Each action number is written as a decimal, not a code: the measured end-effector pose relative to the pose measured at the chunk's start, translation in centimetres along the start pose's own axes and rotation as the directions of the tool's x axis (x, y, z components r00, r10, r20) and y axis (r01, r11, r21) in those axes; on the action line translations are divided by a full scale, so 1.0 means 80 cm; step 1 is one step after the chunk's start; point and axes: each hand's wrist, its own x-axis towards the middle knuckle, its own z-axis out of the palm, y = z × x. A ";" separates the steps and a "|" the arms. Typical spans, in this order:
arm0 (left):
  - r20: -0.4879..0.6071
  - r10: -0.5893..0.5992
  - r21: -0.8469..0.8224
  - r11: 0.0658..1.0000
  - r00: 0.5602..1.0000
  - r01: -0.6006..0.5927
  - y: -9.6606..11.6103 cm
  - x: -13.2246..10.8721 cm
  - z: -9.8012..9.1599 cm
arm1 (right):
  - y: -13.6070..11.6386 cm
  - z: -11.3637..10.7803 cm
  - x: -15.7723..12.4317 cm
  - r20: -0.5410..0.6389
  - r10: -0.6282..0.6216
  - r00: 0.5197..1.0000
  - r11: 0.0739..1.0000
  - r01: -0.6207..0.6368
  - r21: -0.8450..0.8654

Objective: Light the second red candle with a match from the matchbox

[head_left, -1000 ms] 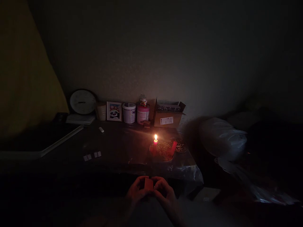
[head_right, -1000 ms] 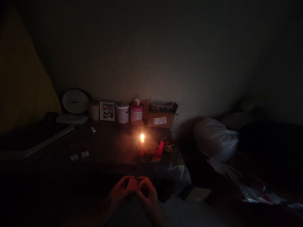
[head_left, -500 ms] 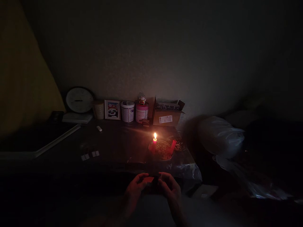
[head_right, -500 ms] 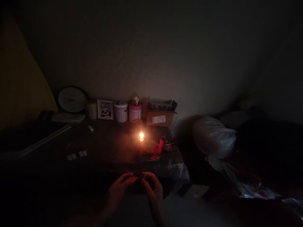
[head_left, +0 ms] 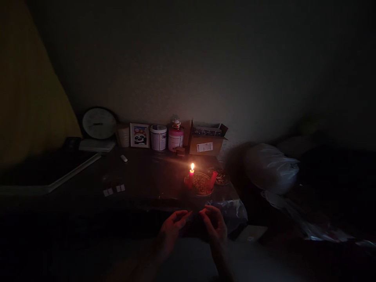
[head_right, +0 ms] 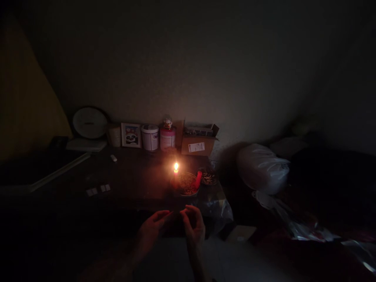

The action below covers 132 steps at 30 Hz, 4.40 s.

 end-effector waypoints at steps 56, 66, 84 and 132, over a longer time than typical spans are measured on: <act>-0.055 0.132 0.128 0.984 0.990 -0.124 0.015 -0.009 0.021 | -0.016 -0.004 -0.009 0.164 -0.494 0.854 0.737 0.511 -0.442; -0.038 0.144 0.062 0.988 0.989 -0.142 0.024 -0.015 0.025 | 0.011 -0.015 0.023 0.011 -0.446 0.895 0.766 0.387 -0.513; -0.089 0.131 0.061 0.990 0.987 -0.126 0.025 -0.012 0.012 | -0.026 -0.042 0.038 -0.422 -0.203 0.883 0.931 0.040 -0.364; -0.175 0.047 -0.005 0.999 0.983 -0.049 -0.007 0.026 0.001 | -0.076 -0.031 0.113 -0.331 -0.243 0.912 0.952 0.160 -0.260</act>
